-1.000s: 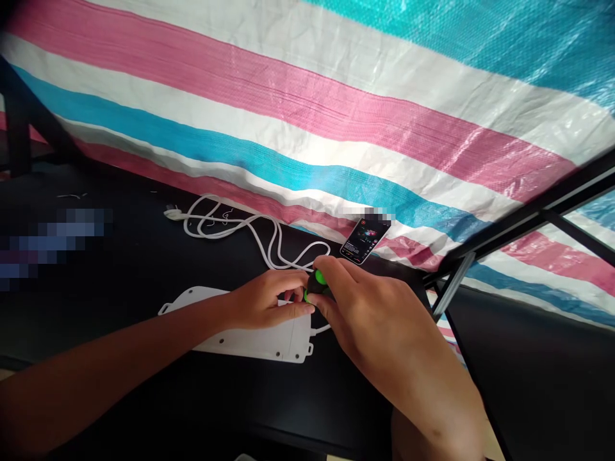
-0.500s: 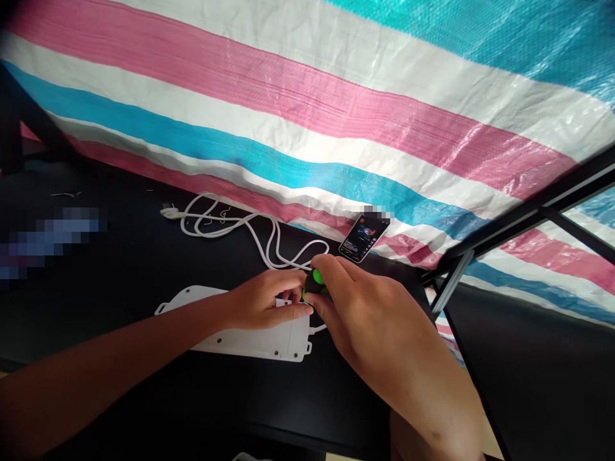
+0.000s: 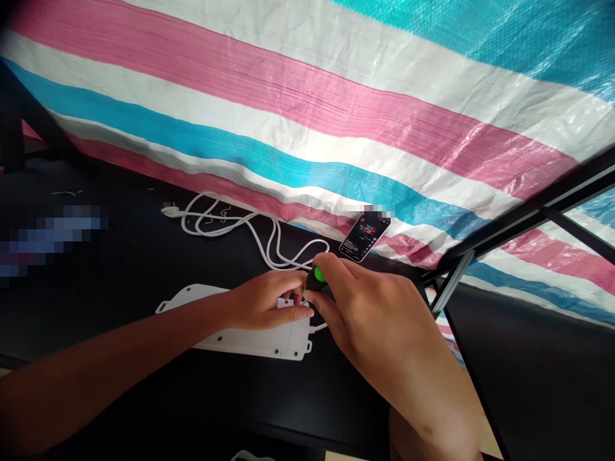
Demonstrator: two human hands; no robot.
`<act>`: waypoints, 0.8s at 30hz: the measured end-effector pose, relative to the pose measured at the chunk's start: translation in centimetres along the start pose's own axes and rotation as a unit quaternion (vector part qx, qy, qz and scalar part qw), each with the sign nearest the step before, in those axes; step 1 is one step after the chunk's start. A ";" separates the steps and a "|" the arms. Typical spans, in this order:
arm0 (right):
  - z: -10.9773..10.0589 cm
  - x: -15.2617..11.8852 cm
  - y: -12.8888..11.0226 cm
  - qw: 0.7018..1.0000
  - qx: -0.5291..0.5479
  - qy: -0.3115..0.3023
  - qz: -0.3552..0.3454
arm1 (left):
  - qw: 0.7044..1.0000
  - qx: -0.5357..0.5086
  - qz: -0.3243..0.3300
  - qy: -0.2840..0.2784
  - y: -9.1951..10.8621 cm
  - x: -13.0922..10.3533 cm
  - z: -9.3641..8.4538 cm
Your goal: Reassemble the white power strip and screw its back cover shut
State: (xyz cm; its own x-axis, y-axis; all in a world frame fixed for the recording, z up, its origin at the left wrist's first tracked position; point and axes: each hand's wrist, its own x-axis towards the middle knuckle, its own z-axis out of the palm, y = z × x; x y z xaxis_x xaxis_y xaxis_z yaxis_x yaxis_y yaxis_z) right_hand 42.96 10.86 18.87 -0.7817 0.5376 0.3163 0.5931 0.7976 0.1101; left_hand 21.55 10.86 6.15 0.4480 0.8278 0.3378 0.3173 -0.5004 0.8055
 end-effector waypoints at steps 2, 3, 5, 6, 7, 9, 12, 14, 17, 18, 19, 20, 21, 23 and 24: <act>0.0 0.1 0.0 1.000 0.011 -0.001 0.005 | 1.000 0.003 -0.007 -0.006 0.0 0.0 -0.1; 0.1 0.1 0.0 1.000 0.019 -0.003 0.007 | 1.000 0.004 -0.012 -0.009 0.0 0.0 -0.1; 0.1 0.2 0.0 0.999 0.033 -0.006 0.007 | 1.000 0.004 -0.017 -0.016 0.0 0.1 -0.2; 0.1 0.2 0.0 0.999 0.039 -0.007 0.007 | 1.000 0.003 -0.015 -0.019 0.0 0.1 -0.2; 0.2 0.3 0.0 0.999 0.046 -0.008 0.006 | 1.000 0.000 -0.010 -0.022 0.0 0.1 -0.2; 0.2 0.3 0.0 0.999 0.053 -0.010 0.004 | 1.000 -0.004 0.000 -0.023 0.0 0.1 -0.1; 0.3 0.3 0.1 0.999 0.048 -0.011 0.001 | 1.000 -0.002 0.000 -0.016 -0.1 0.1 0.0; 0.3 0.3 0.0 0.999 0.042 -0.008 -0.001 | 1.000 0.002 -0.006 -0.016 -0.1 0.1 0.0; 0.2 0.2 0.0 0.999 0.033 -0.001 -0.003 | 0.999 0.009 -0.016 -0.028 -0.1 0.1 -0.1; 0.2 0.2 0.0 1.000 0.030 0.000 -0.001 | 0.999 0.014 -0.016 -0.031 -0.1 0.1 -0.2; 0.2 0.2 0.0 1.000 0.027 0.000 0.001 | 0.999 0.021 -0.014 -0.035 -0.1 0.1 -0.3; 0.2 0.2 0.1 1.000 0.026 -0.002 0.003 | 0.999 0.030 -0.008 -0.040 -0.2 0.1 -0.4; 0.1 0.2 0.1 1.000 0.026 -0.005 0.005 | 0.998 0.043 -0.001 -0.046 -0.4 0.1 -0.5; 0.0 0.2 0.3 0.999 0.029 -0.011 0.006 | 0.995 0.075 0.010 -0.063 -0.8 0.1 -0.6; -0.1 0.2 0.4 0.999 0.030 -0.012 0.003 | 0.993 0.092 0.008 -0.075 -1.1 0.1 -0.7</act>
State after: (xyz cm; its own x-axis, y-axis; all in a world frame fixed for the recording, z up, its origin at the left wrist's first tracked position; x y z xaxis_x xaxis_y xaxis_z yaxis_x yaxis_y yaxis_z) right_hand 43.09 11.27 19.11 -0.7832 0.5483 0.2933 0.5857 0.8089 0.0516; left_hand 20.66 11.65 5.64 0.5696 0.7786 0.2632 0.4494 -0.5632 0.6934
